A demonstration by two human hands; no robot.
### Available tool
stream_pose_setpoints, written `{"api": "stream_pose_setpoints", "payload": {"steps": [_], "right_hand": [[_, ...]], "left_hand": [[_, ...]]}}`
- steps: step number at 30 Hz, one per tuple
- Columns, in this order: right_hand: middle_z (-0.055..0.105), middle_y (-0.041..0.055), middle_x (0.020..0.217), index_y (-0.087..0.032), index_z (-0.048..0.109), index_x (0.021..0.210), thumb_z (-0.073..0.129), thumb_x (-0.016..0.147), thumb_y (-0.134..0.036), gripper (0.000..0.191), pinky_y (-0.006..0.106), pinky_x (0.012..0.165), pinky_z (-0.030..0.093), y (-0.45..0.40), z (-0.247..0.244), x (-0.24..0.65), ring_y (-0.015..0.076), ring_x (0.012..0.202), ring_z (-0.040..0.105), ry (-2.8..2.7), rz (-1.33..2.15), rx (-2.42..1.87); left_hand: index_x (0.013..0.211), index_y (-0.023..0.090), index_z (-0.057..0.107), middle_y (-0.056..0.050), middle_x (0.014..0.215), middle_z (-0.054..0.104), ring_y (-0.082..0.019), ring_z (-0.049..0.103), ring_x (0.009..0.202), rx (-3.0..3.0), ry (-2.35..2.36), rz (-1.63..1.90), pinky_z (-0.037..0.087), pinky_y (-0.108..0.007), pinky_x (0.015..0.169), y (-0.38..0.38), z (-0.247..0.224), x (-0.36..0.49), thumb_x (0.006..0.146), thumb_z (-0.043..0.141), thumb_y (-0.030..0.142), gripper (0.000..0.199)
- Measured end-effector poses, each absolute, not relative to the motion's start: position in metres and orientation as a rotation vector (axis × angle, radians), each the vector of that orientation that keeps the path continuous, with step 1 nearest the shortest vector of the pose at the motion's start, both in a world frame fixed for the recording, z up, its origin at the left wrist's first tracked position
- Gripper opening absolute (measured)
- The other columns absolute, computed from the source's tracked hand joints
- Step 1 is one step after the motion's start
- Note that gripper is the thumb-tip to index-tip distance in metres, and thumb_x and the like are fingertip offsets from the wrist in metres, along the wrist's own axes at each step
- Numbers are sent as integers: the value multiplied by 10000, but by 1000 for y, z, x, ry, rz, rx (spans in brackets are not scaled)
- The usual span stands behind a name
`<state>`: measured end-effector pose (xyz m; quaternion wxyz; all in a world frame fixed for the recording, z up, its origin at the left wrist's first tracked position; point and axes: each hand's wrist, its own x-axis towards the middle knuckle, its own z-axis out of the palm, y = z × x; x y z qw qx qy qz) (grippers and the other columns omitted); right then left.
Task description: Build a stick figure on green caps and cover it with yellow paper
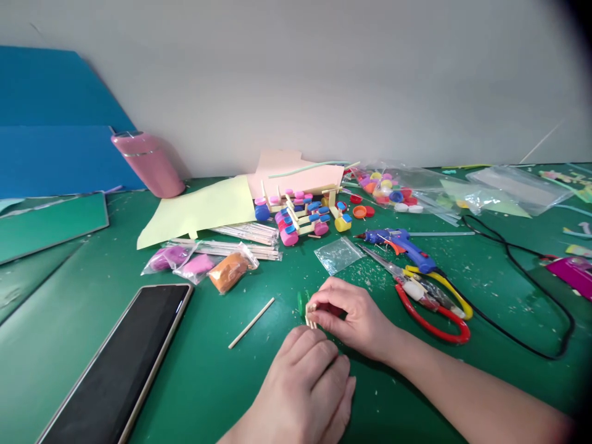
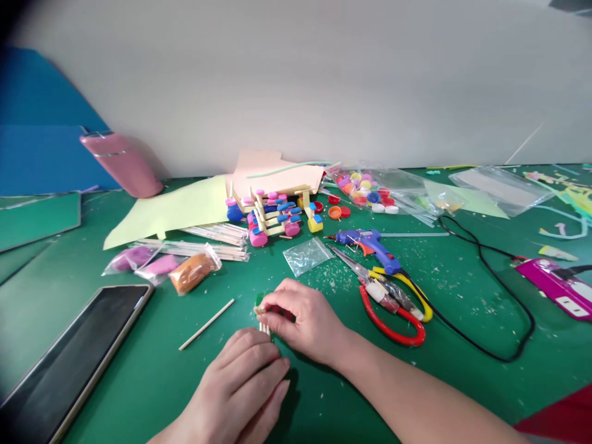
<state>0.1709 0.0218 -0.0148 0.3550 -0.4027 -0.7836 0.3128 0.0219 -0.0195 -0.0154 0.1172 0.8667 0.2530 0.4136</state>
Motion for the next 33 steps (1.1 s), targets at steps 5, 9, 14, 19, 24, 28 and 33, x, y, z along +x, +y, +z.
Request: {"api": "stream_pose_setpoints", "payload": {"steps": [5,9,14,19,24,28,33], "right_hand": [[569,17,782,-164,652,857,570,831,-242,116,204,615,426,21,-14,171,105,690,535,-2036,807,-1041],[569,13,781,-176,650,856,569,831,-249,111,210,617,431,21,-15,172,108,689,538,-2039,794,-1035],[570,16,785,-182,647,857,561,836,-252,113,217,613,439,21,-14,171,112,684,542,-2037,802,-1032],[567,15,776,-185,637,857,552,843,-269,120,226,618,439,22,-15,171,119,694,544,-2034,794,-1023],[555,20,769,-171,634,859,552,843,-271,131,227,604,434,22,-15,172,116,675,539,-2023,797,-1005],[551,20,769,-172,632,863,556,838,-262,120,222,587,438,22,-15,172,112,655,537,-2019,797,-1022],[547,15,753,-173,631,848,556,837,-262,117,218,573,437,22,-15,172,109,643,532,-2019,781,-1028]], "left_hand": [[830,150,611,-41,668,571,-154,510,629,2556,761,1165,449,-315,597,-18,-16,23,789,448,113,173],[817,153,610,-40,664,576,-152,511,624,2555,765,1179,451,-312,593,-19,-17,22,792,443,115,173],[832,164,606,-42,684,590,-154,521,642,2551,784,1124,456,-330,632,-20,-16,21,788,446,103,177],[900,161,579,-45,748,583,-153,519,696,2494,858,1172,447,-332,669,-18,-6,15,758,498,65,189],[982,171,551,-48,853,542,-157,524,771,2342,1360,1270,434,-314,668,-11,-3,5,775,502,48,246],[991,173,549,-54,911,531,-164,538,832,2176,1505,1267,448,-304,696,-4,-10,1,797,478,81,226],[1007,187,542,-55,925,528,-182,546,852,2131,1513,1198,467,-325,711,-3,-12,1,798,483,129,225]]}}
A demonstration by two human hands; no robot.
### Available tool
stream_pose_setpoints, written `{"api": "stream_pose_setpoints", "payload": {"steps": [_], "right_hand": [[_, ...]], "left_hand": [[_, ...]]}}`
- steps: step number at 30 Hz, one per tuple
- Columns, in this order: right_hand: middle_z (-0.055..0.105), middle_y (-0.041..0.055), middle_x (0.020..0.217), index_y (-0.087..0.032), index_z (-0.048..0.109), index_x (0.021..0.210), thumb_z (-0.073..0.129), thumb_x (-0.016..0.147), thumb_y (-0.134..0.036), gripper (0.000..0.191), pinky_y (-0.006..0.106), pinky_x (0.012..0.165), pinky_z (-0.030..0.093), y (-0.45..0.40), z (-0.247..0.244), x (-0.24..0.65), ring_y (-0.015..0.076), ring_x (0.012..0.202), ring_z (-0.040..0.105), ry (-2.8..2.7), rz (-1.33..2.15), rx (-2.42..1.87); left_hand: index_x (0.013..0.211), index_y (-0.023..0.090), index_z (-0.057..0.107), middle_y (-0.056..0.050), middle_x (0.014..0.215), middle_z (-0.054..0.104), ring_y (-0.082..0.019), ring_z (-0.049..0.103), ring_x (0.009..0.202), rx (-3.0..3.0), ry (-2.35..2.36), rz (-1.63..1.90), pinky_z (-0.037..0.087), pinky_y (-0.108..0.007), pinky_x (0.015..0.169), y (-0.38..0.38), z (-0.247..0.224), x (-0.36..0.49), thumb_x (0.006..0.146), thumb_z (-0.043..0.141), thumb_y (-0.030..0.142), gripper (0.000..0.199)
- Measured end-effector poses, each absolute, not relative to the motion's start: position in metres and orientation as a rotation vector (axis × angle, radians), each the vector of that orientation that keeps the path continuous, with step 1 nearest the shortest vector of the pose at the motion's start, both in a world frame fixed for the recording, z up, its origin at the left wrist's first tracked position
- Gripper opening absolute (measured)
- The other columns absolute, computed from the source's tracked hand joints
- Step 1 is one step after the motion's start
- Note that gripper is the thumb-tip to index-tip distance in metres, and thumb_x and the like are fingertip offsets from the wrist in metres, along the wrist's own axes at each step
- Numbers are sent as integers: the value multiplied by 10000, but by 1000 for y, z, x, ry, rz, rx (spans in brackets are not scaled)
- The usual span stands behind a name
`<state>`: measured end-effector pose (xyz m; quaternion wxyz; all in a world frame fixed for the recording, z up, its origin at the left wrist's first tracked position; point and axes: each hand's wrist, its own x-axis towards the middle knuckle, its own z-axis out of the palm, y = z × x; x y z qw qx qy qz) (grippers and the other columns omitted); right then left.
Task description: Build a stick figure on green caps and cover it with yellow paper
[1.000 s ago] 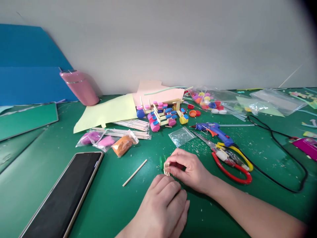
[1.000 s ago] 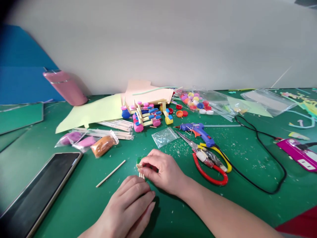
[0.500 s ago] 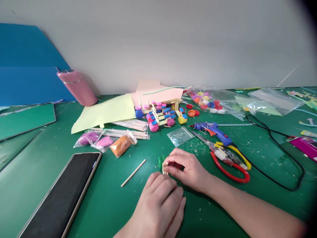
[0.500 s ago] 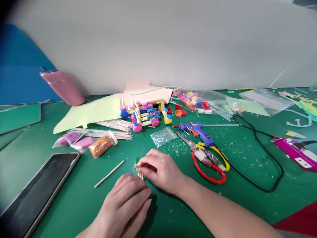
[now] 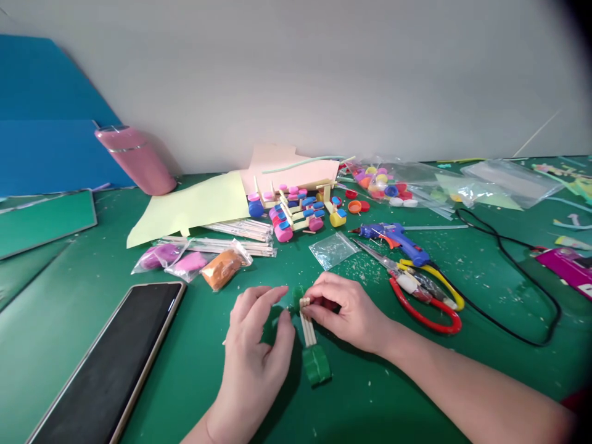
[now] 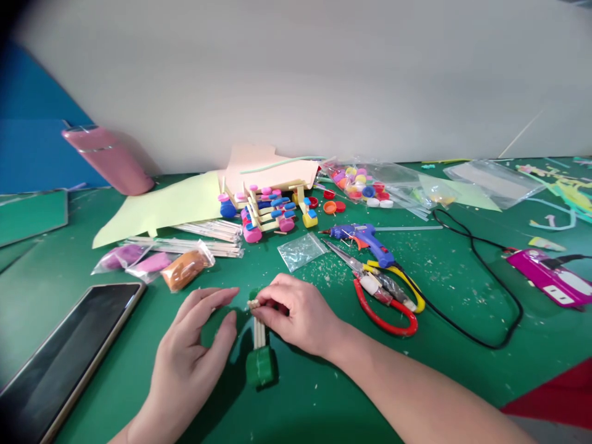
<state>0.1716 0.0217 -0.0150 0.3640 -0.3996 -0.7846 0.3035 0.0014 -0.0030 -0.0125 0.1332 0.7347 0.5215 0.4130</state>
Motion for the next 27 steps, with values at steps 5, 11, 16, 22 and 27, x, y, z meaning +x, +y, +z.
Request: {"api": "stream_pose_setpoints", "payload": {"steps": [5,11,16,22,27], "right_hand": [[534,7,743,-166,625,826,559,833,-247,105,206,544,429,22,-13,170,95,607,515,-2004,807,-1042],[537,8,745,-178,616,824,553,835,-252,98,214,547,436,22,-12,170,104,619,524,-2006,834,-1055],[543,8,742,-176,615,812,562,830,-239,85,222,568,443,23,-11,171,109,629,530,-1998,850,-1056],[552,15,764,-181,626,834,562,831,-250,95,218,565,453,22,-14,171,110,641,538,-1977,847,-1043],[531,1,730,-194,621,930,576,816,-254,136,200,517,446,21,-15,170,96,586,508,-1945,827,-1063]], "left_hand": [[1103,180,477,-86,992,520,-227,517,929,2253,1508,1072,467,-397,763,-5,-14,7,762,541,191,347],[1147,167,442,-108,1038,512,-246,499,954,2298,1528,980,466,-427,760,-5,-19,10,751,563,212,416],[1136,155,443,-108,1009,532,-245,499,938,2304,1507,974,462,-439,756,-4,-18,10,757,558,207,399],[1139,179,446,-102,1015,542,-250,509,941,2326,1504,964,464,-434,752,-3,-19,9,752,556,207,403],[1102,188,476,-99,1014,544,-253,515,940,2321,1511,942,463,-430,750,-2,-20,9,748,559,216,365]]}}
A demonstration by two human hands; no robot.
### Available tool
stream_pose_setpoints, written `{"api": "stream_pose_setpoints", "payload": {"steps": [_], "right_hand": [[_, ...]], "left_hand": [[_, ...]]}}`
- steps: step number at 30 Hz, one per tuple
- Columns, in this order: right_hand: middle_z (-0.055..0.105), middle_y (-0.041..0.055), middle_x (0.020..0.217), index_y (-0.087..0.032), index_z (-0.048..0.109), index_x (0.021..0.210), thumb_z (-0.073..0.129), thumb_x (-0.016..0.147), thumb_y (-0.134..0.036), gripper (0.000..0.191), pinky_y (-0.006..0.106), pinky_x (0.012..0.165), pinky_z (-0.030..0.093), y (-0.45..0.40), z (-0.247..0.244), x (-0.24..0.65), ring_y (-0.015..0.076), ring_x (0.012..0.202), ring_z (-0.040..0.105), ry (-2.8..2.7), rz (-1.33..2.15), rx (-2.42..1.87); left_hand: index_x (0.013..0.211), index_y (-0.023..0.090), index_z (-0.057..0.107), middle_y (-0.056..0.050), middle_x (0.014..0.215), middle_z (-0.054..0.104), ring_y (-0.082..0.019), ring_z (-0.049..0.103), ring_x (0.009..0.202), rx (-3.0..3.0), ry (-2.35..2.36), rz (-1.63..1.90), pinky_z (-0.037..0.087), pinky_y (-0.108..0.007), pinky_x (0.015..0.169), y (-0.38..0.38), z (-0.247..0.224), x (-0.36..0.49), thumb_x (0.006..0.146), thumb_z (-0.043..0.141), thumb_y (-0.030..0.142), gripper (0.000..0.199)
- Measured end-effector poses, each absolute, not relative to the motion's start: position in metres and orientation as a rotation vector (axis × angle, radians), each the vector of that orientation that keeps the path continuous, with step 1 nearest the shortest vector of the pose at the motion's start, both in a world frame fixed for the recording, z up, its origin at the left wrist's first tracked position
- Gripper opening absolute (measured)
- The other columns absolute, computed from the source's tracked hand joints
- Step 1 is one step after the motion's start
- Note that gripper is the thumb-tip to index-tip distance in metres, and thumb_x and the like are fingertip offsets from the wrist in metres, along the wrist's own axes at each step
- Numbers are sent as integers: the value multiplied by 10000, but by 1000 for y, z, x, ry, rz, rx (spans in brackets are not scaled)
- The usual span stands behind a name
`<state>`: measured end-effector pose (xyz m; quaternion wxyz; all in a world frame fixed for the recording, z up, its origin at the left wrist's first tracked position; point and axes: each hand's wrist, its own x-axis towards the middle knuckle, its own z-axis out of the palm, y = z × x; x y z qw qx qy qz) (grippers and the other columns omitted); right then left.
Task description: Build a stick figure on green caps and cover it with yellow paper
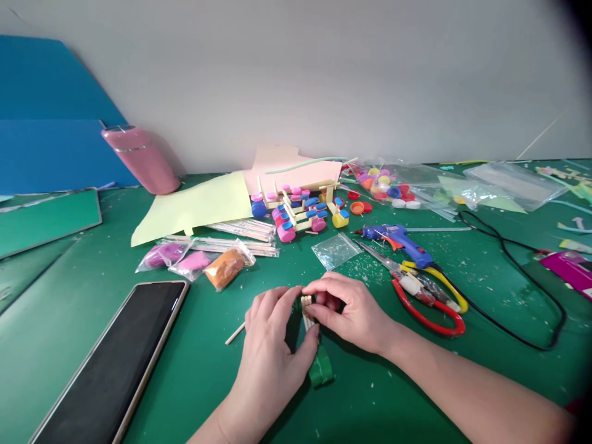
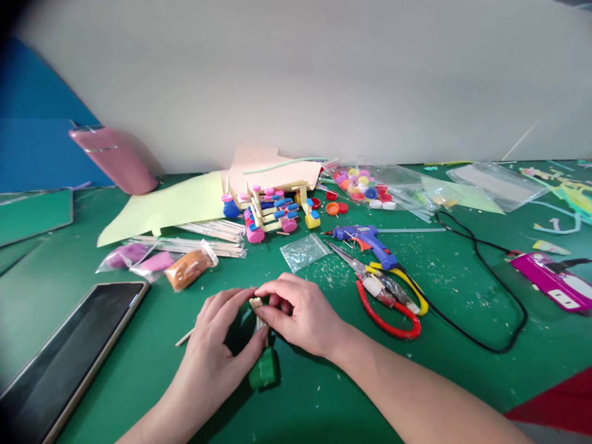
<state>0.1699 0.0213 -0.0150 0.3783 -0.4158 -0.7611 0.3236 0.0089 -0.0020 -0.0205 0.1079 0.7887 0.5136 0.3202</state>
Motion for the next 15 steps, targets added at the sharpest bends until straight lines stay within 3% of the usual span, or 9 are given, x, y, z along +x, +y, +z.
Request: {"api": "stream_pose_setpoints", "payload": {"steps": [15], "right_hand": [[564,10,751,-179,631,822,564,824,-212,75,211,556,447,24,-11,168,105,642,543,-1913,799,-1024]], "left_hand": [[1096,181,503,-97,1008,546,-251,515,938,2305,1499,913,461,-426,761,-3,-19,9,750,556,229,353]]}}
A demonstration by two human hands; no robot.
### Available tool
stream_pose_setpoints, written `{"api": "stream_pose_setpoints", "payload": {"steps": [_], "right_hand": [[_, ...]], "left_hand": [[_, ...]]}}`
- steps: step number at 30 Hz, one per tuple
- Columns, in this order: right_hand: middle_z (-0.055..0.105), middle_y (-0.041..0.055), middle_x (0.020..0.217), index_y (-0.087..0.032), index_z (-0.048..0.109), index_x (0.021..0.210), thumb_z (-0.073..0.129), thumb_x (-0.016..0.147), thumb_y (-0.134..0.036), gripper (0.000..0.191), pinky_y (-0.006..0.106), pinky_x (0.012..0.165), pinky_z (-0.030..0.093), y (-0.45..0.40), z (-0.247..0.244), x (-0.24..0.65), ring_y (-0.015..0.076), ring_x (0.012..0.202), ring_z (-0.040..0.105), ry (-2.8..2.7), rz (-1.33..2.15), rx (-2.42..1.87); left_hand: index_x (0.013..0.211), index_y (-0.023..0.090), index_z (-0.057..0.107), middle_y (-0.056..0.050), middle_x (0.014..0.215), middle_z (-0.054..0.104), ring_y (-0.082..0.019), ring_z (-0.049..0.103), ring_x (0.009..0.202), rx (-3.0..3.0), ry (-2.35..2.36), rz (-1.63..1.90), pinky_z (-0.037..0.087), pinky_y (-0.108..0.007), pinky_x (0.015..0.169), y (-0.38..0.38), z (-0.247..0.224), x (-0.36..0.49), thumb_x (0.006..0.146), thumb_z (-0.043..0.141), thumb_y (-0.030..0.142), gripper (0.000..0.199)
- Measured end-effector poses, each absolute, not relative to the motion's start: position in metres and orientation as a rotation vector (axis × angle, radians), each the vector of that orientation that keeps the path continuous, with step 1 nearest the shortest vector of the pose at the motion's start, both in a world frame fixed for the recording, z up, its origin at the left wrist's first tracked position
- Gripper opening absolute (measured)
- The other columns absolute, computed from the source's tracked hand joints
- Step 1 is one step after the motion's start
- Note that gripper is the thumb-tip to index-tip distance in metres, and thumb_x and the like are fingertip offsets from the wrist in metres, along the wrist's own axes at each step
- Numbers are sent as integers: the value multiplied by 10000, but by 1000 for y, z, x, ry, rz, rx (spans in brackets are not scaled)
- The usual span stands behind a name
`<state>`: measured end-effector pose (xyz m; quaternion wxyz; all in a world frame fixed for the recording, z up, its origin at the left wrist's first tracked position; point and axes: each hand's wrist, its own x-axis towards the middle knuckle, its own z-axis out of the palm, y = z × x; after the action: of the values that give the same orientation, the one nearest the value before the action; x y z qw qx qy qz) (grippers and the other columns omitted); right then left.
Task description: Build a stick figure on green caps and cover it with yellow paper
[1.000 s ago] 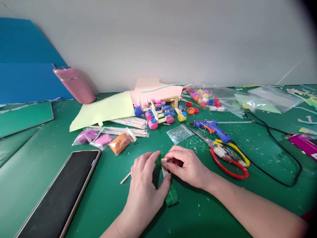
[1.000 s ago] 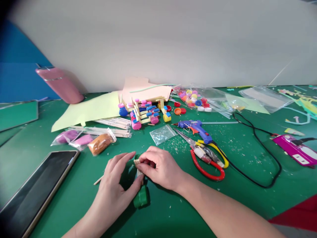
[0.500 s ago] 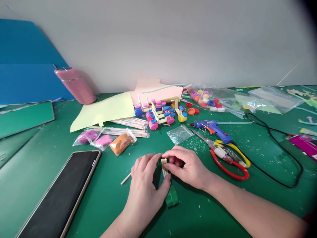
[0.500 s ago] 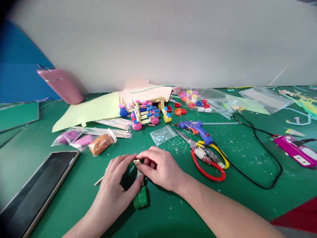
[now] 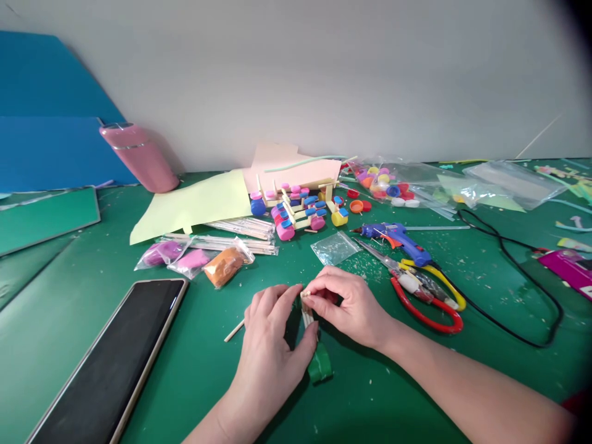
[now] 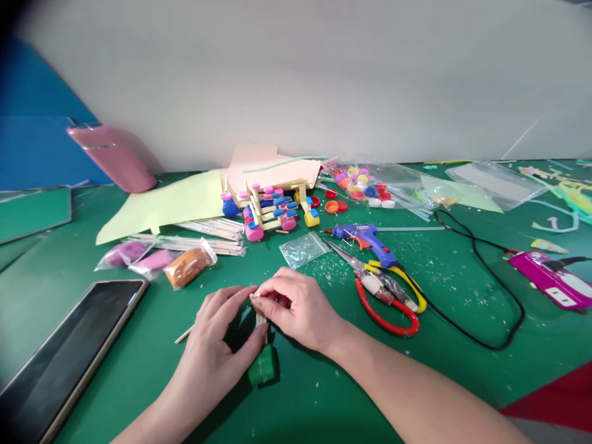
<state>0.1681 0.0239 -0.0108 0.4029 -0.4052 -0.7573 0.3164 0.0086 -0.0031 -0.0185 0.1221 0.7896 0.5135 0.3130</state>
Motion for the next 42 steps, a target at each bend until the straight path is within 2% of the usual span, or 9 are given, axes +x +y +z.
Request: {"api": "stream_pose_setpoints", "payload": {"steps": [21,42], "right_hand": [[556,19,736,-149,635,808,563,831,-227,109,215,544,420,22,-14,168,107,636,525,-1897,828,-1027],[564,23,732,-148,639,805,557,834,-223,115,220,555,419,23,-11,168,113,643,530,-1905,824,-1031]], "left_hand": [[1095,146,502,-108,1004,535,-244,485,936,2310,1475,905,443,-431,763,-2,-20,9,761,554,221,347],[1100,157,504,-107,1007,537,-250,489,940,2306,1483,900,442,-435,760,-2,-20,7,763,550,232,348]]}}
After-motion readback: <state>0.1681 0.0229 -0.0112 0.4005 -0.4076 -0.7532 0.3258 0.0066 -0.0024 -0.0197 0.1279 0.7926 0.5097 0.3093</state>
